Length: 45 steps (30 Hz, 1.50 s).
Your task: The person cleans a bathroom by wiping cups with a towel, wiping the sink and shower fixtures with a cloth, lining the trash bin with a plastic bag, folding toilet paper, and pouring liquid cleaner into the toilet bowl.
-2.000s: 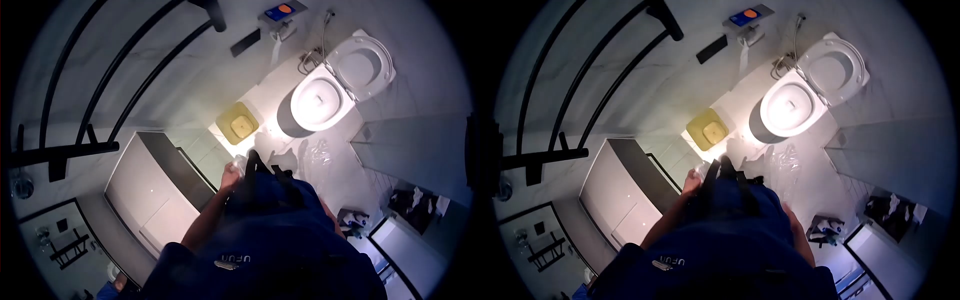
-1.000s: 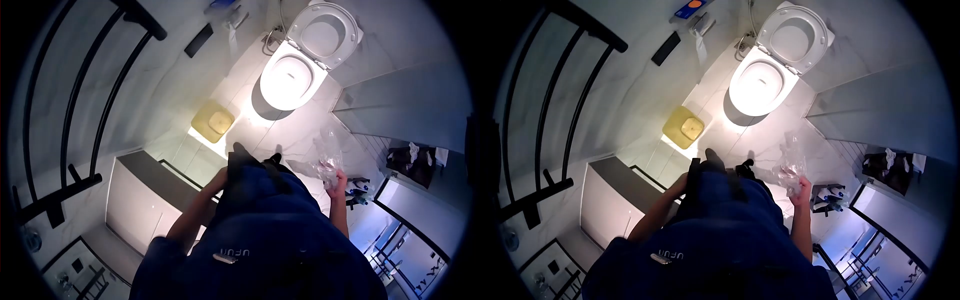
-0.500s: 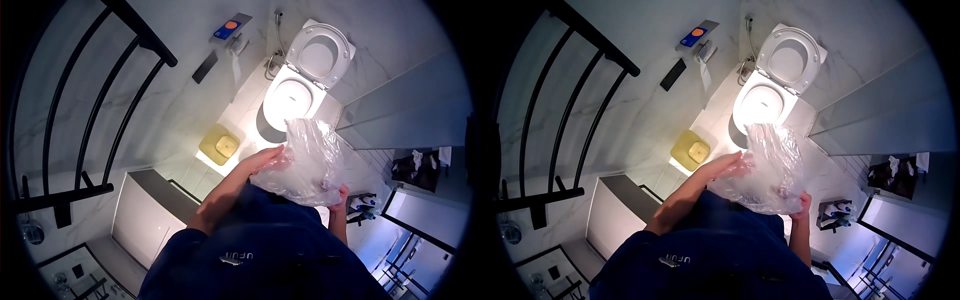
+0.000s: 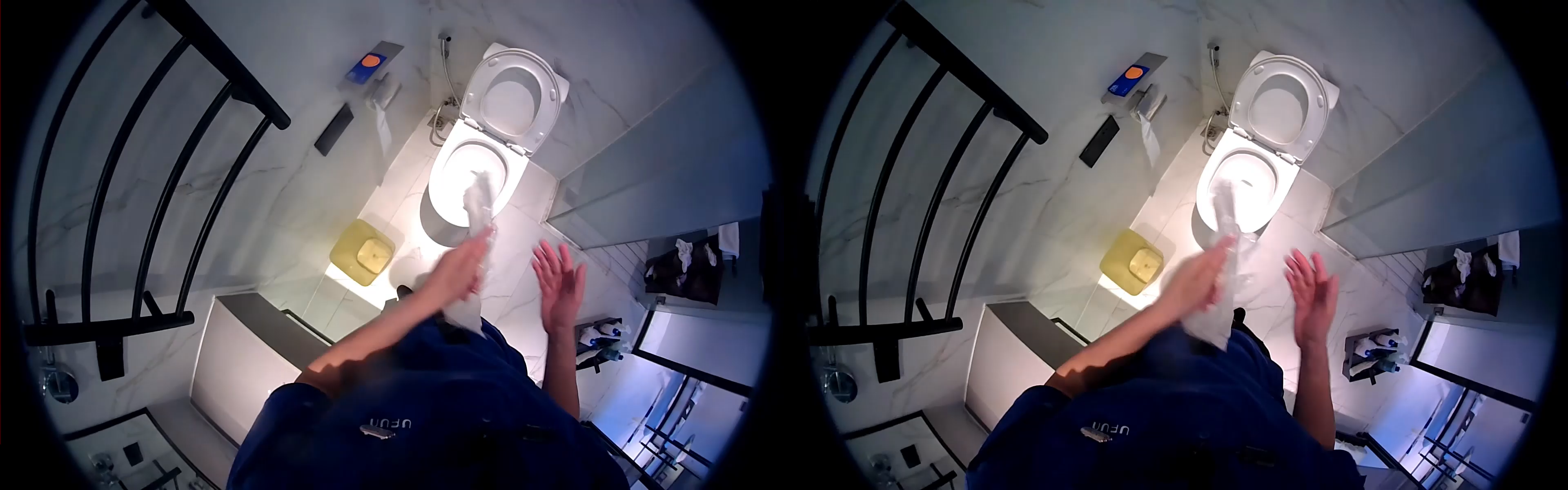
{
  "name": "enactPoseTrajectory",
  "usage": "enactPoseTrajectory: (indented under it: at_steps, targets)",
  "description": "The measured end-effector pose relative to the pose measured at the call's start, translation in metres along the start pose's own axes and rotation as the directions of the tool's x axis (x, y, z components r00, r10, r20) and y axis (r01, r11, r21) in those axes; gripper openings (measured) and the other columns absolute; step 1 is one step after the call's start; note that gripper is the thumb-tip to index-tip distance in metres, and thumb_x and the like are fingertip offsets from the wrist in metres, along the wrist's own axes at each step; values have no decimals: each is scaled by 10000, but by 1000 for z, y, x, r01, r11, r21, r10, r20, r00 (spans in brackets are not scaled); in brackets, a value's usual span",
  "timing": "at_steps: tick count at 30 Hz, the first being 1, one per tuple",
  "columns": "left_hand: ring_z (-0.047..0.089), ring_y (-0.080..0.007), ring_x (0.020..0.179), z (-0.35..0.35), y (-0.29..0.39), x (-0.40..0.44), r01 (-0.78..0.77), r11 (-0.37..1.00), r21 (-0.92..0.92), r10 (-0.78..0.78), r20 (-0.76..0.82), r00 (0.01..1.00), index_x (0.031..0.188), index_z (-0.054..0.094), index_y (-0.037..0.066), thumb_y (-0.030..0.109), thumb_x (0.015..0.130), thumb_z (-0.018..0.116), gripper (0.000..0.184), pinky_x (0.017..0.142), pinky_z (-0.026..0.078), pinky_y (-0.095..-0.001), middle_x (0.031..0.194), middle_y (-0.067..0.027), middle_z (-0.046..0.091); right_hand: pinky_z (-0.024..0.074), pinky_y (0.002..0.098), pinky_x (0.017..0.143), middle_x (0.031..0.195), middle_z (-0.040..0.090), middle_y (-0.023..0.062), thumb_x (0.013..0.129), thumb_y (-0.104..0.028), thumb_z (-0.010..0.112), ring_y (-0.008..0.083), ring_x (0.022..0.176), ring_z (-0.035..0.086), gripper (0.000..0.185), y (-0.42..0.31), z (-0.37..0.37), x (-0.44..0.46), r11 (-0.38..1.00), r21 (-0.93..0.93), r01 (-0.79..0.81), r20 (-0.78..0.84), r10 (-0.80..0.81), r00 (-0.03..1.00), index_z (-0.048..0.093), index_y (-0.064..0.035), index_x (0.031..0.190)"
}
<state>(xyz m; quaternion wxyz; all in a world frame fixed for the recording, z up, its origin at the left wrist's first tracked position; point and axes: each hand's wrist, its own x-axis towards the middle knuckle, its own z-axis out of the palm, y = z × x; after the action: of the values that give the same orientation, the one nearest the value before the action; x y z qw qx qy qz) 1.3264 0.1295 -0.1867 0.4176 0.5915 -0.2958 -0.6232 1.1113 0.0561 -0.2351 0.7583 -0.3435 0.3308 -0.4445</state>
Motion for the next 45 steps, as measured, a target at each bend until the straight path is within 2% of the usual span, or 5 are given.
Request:
enactPoseTrajectory:
  at_steps: [5,12,34,38,45]
  targets:
    - [574,-198,537,25,-8,7,-656,681,326,691,11,723,1261,478,56,166,930,413,355,540,472,-310,754,-117,614,149,420,1098,1462,209,135,918,-559,225,303,1338,211,676,34,102,9,896,429,-118,174,45,984,169,-117,1426]
    - [151,-375,1351,28,-9,0,-556,387,736,822,-2,570,1327,373,11,222,897,376,479,1085,47,-497,1427,-218,244,244,399,1064,1457,246,34,940,-525,222,192,1317,266,603,54,134,8,735,555,-389,465,114,878,197,-168,1425]
    - [185,-368,1334,21,-25,-6,-365,337,868,760,-22,649,1336,369,36,282,808,472,592,1070,116,-509,1421,-186,267,217,596,1019,1468,213,67,925,-528,260,281,1309,276,606,79,116,26,742,465,-483,591,146,793,166,-208,1431]
    - [243,-404,1300,-20,-25,29,-78,304,949,721,-176,670,1324,393,59,252,845,435,519,1047,173,-539,1390,-200,304,193,606,1031,1485,145,86,904,-563,257,289,1339,213,649,68,123,22,86,714,-695,606,422,675,158,-197,1430]
    - [500,-252,1011,-54,10,8,-282,631,722,739,-450,501,1059,550,30,167,843,581,258,861,407,-365,1118,-154,523,170,514,1082,1464,216,98,902,-569,260,269,1344,214,648,21,132,28,652,418,-632,574,349,741,193,-185,1420]
